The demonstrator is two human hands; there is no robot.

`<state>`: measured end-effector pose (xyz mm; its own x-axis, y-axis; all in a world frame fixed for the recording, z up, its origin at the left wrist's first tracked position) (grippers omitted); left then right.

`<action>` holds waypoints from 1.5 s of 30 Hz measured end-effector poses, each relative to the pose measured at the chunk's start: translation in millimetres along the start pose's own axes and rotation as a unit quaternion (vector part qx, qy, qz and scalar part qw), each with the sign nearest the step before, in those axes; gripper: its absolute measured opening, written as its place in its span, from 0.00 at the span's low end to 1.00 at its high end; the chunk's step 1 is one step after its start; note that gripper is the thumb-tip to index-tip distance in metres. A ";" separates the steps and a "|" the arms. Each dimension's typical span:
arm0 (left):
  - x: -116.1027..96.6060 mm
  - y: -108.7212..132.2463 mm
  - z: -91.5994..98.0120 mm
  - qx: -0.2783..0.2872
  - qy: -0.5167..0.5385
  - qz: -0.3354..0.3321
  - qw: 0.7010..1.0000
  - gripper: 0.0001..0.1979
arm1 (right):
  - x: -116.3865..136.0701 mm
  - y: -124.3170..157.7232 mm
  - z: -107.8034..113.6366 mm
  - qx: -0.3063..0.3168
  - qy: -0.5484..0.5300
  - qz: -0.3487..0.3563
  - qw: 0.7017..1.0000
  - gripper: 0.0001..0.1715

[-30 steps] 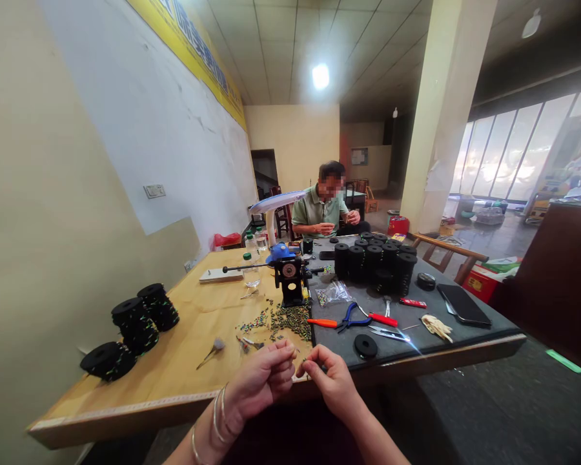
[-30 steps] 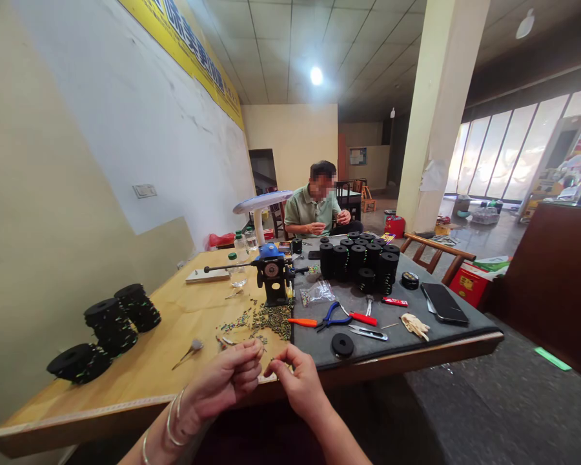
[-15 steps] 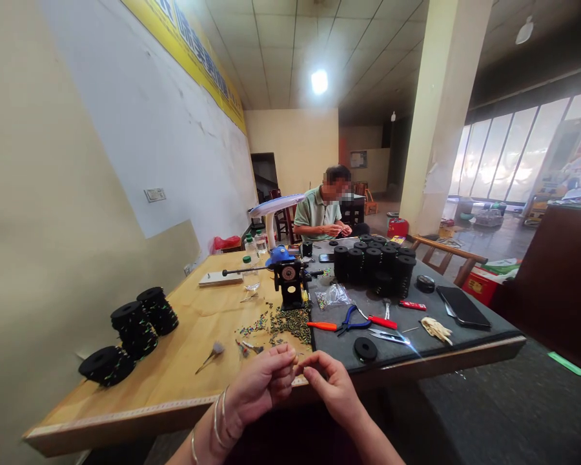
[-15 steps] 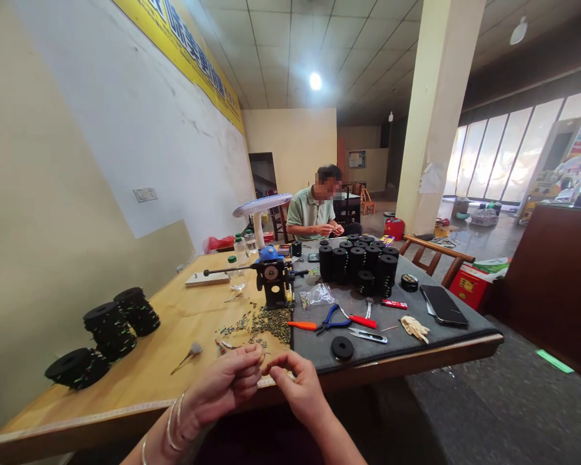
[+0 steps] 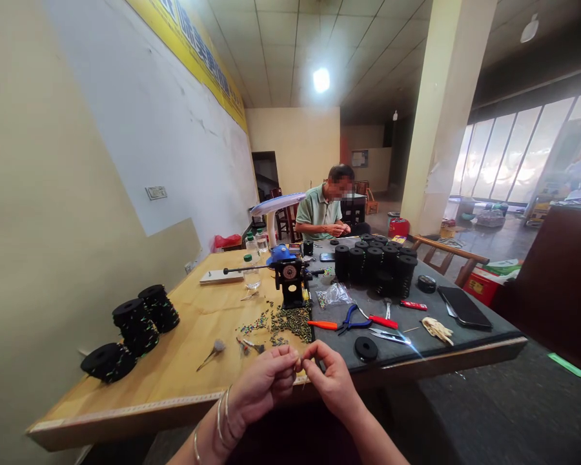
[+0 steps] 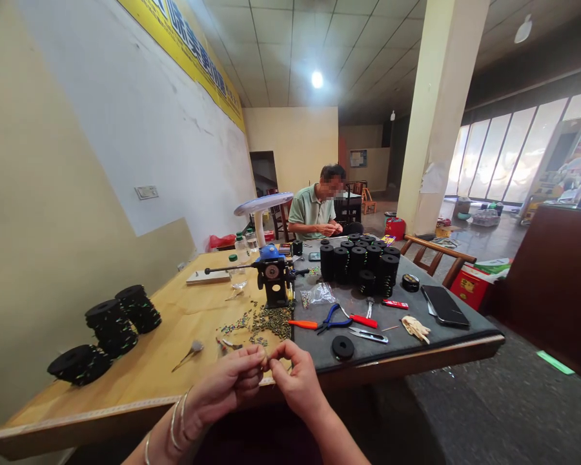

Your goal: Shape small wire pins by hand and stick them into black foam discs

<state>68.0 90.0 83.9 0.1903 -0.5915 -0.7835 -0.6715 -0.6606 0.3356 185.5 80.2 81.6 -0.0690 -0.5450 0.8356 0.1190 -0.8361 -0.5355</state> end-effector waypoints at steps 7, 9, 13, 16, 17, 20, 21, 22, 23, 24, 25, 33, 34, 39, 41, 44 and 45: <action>-4.6 1.5 3.2 -0.010 -0.012 -0.014 1.000 0.18 | -1.8 5.1 -1.5 -0.002 -0.023 -0.009 1.000 0.11; -5.5 1.6 2.7 -0.011 -0.023 -0.016 1.000 0.17 | -0.3 4.1 -2.6 -0.002 -0.041 -0.005 0.999 0.10; -4.4 1.4 1.5 -0.016 -0.047 -0.012 0.999 0.17 | 0.6 1.7 -2.9 0.001 -0.023 -0.001 1.000 0.08; -2.1 1.7 0.6 -0.023 -0.054 -0.010 0.998 0.17 | -0.6 1.0 -2.1 -0.001 0.004 0.008 1.000 0.08; -1.2 1.8 0.2 -0.024 -0.054 -0.008 0.998 0.17 | -1.1 1.0 -2.0 0.000 0.009 0.011 1.000 0.08; 0.3 1.5 0.2 -0.024 -0.037 -0.005 0.999 0.18 | -3.1 2.0 -1.7 0.000 0.016 0.007 1.000 0.09; 0.4 1.2 0.8 -0.024 -0.026 -0.005 0.999 0.19 | -3.9 2.6 -1.6 0.000 0.017 0.004 1.000 0.09; 0.3 0.8 1.9 -0.025 -0.015 -0.005 1.000 0.19 | -4.7 3.4 -1.4 -0.001 0.017 0.000 1.000 0.09; 0.0 0.3 3.3 -0.027 -0.007 -0.006 1.000 0.20 | -5.4 4.3 -1.2 -0.003 0.018 -0.004 1.000 0.09; -0.3 -0.1 4.7 -0.030 -0.004 -0.007 1.000 0.20 | -6.0 5.2 -1.1 -0.003 0.019 -0.007 1.000 0.09; -0.6 -0.5 6.1 -0.033 -0.004 -0.007 0.999 0.20 | -6.7 6.2 -1.1 -0.004 0.019 -0.008 1.000 0.10; 2.0 -0.2 10.3 -0.022 -0.004 -0.006 1.000 0.19 | -14.2 12.0 -0.3 0.003 0.015 -0.023 1.000 0.11; 2.4 -0.1 10.5 -0.022 -0.004 -0.006 1.000 0.19 | -14.7 12.1 0.1 0.005 0.015 -0.024 1.000 0.11; -1.7 1.0 9.6 -0.052 -0.068 -0.026 0.996 0.18 | -8.3 9.7 -0.9 0.021 -0.011 -0.020 1.000 0.10; -6.9 2.0 10.3 -0.095 -0.135 -0.057 0.985 0.18 | -3.2 7.3 -2.3 0.028 -0.029 -0.019 0.999 0.10; -13.4 3.2 12.1 -0.161 -0.249 -0.094 0.950 0.19 | 1.4 3.2 -3.1 0.031 -0.012 -0.021 0.999 0.11; -14.7 3.2 12.5 -0.173 -0.281 -0.101 0.939 0.19 | 1.9 1.8 -3.2 0.032 0.003 -0.021 0.999 0.12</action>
<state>54.0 102.4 90.0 -0.1840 -0.1662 -0.9688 -0.3706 -0.9011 0.2250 182.4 77.4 81.8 -0.0819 -0.5101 0.8562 0.1793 -0.8526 -0.4908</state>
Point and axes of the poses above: each hand's wrist, its own y-axis away from the middle knuckle, its own z-axis out of the back of the hand, x = y × z, the point moved 5 cm from there along -y, towards the middle knuckle, and after that the axes turned 10 degrees about z, right-handed, at the moved point
